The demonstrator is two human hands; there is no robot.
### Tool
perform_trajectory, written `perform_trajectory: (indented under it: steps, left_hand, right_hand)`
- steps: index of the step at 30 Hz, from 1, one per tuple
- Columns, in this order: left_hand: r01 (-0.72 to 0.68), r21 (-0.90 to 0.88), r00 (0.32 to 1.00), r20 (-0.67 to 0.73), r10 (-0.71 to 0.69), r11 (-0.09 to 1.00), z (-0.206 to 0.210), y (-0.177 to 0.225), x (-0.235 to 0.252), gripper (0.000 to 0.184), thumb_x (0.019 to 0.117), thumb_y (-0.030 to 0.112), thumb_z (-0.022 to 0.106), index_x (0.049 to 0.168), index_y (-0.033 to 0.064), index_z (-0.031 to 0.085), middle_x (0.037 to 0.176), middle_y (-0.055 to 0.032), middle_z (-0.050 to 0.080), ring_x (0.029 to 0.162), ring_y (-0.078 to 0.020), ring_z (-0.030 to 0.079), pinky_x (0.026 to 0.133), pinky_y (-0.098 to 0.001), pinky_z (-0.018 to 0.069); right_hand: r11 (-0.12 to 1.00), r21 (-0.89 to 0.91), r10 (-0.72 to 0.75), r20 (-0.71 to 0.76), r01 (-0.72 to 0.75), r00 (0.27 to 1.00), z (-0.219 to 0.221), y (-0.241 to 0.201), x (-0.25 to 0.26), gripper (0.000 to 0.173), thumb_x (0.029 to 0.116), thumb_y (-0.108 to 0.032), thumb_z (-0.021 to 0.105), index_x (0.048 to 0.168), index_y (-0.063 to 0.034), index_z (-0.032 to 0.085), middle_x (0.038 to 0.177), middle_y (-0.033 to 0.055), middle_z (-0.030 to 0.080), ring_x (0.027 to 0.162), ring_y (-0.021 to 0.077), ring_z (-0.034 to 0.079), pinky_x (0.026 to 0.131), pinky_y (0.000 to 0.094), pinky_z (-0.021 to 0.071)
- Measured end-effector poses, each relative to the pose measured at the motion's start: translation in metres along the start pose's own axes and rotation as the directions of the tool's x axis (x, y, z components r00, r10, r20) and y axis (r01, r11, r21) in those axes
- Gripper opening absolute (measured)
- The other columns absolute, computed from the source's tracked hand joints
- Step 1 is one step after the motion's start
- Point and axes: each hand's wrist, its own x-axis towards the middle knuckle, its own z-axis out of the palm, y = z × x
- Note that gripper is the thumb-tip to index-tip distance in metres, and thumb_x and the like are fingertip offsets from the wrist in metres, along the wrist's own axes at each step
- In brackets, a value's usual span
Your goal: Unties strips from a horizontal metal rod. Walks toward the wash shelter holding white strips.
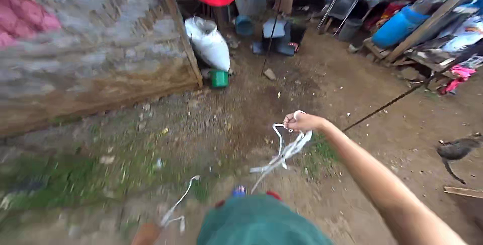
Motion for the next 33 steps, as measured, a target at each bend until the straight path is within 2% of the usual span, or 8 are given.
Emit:
perform_trajectory:
  steps: [2,5,7,11,13,18,27,33]
  left_hand:
    - [-0.083,-0.274,0.984,-0.173,0.036,0.958,-0.007,-0.029,-0.004,0.033,0.1008,0.014,0.064,0.118,-0.0152,0.063,0.117,-0.0369,0.065,0.113,-0.0495,0.062,0.100,-0.0650,0.0456]
    - [-0.146,-0.691,0.949,-0.299,-0.096,0.708,-0.028,0.003,-0.073,0.026,0.1043,0.009,0.052,0.118,-0.0123,0.057,0.102,-0.0166,0.067,0.081,-0.0127,0.062,0.078,-0.0316,0.0534]
    - [-0.190,-0.854,0.909,-0.340,-0.241,0.485,-0.028,0.024,-0.114,0.021,0.1049,0.008,0.050,0.117,-0.0078,0.056,0.087,-0.0059,0.067,0.070,-0.0049,0.065,0.069,-0.0227,0.0564]
    - [-0.271,-0.942,0.855,-0.330,-0.401,0.199,-0.016,0.037,-0.172,0.030,0.1052,0.002,0.050,0.135,-0.0011,0.048,0.088,-0.0035,0.059,0.066,-0.0065,0.063,0.065,-0.0228,0.0567]
    - [-0.320,-0.940,0.838,-0.339,-0.429,0.118,-0.011,0.027,-0.192,0.037,0.1064,0.003,0.048,0.143,0.0051,0.045,0.091,-0.0029,0.058,0.066,-0.0071,0.062,0.066,-0.0235,0.0562]
    - [-0.395,-0.908,0.752,-0.408,-0.518,0.143,0.001,-0.013,-0.234,0.022,0.1064,0.007,0.050,0.124,0.0047,0.062,0.092,0.0023,0.066,0.065,-0.0001,0.059,0.060,-0.0158,0.0504]
    - [-0.605,-0.710,0.725,-0.678,-0.120,0.361,0.005,-0.051,-0.275,0.071,0.0874,0.012,0.074,0.151,-0.0009,0.045,0.146,-0.0189,0.053,0.123,-0.0240,0.058,0.095,-0.0402,0.0511]
    - [-0.829,-0.522,0.522,-0.851,-0.057,0.198,-0.053,-0.136,-0.292,0.061,0.0800,-0.001,0.078,0.133,-0.0069,0.050,0.114,-0.0055,0.067,0.102,0.0003,0.063,0.092,-0.0178,0.0512]
  right_hand:
    - [0.963,-0.243,0.166,0.193,-0.117,0.967,0.026,0.024,0.038,0.028,0.1067,-0.010,0.053,0.125,0.0104,0.061,0.112,0.0269,0.066,0.099,0.0324,0.064,0.094,0.0479,0.0493]
    - [0.933,-0.339,0.193,0.199,-0.117,0.961,0.052,0.019,0.065,0.029,0.1074,-0.014,0.053,0.125,0.0066,0.062,0.114,0.0257,0.064,0.099,0.0335,0.060,0.092,0.0501,0.0458]
    - [0.858,-0.514,0.145,0.204,-0.020,0.968,0.069,0.026,0.093,0.027,0.1010,-0.015,0.064,0.113,0.0090,0.068,0.111,0.0286,0.067,0.103,0.0413,0.065,0.095,0.0598,0.0480]
    - [0.458,-0.878,0.312,0.305,0.139,0.900,0.112,-0.011,0.088,0.048,0.0942,-0.021,0.074,0.123,0.0153,0.061,0.132,0.0353,0.059,0.128,0.0496,0.055,0.105,0.0675,0.0402]
    - [0.437,-0.879,0.302,0.341,0.189,0.890,0.134,-0.021,0.093,0.054,0.0938,-0.022,0.077,0.127,0.0158,0.058,0.130,0.0350,0.059,0.124,0.0487,0.057,0.104,0.0652,0.0414]
    - [0.299,-0.873,0.071,0.424,0.386,0.903,0.202,-0.113,0.044,0.039,0.0993,-0.018,0.067,0.124,0.0119,0.062,0.135,0.0337,0.058,0.130,0.0506,0.054,0.104,0.0692,0.0409]
    - [0.267,-0.199,-0.486,0.817,0.943,0.310,0.360,-0.295,-0.060,0.032,0.0987,-0.025,0.070,0.114,0.0026,0.069,0.102,0.0208,0.070,0.098,0.0349,0.067,0.091,0.0560,0.0506]
    - [0.294,0.256,-0.696,0.718,0.921,0.022,0.446,-0.395,-0.113,0.013,0.0946,-0.012,0.072,0.100,-0.0032,0.065,0.074,-0.0020,0.062,0.063,0.0004,0.055,0.062,0.0188,0.0478]
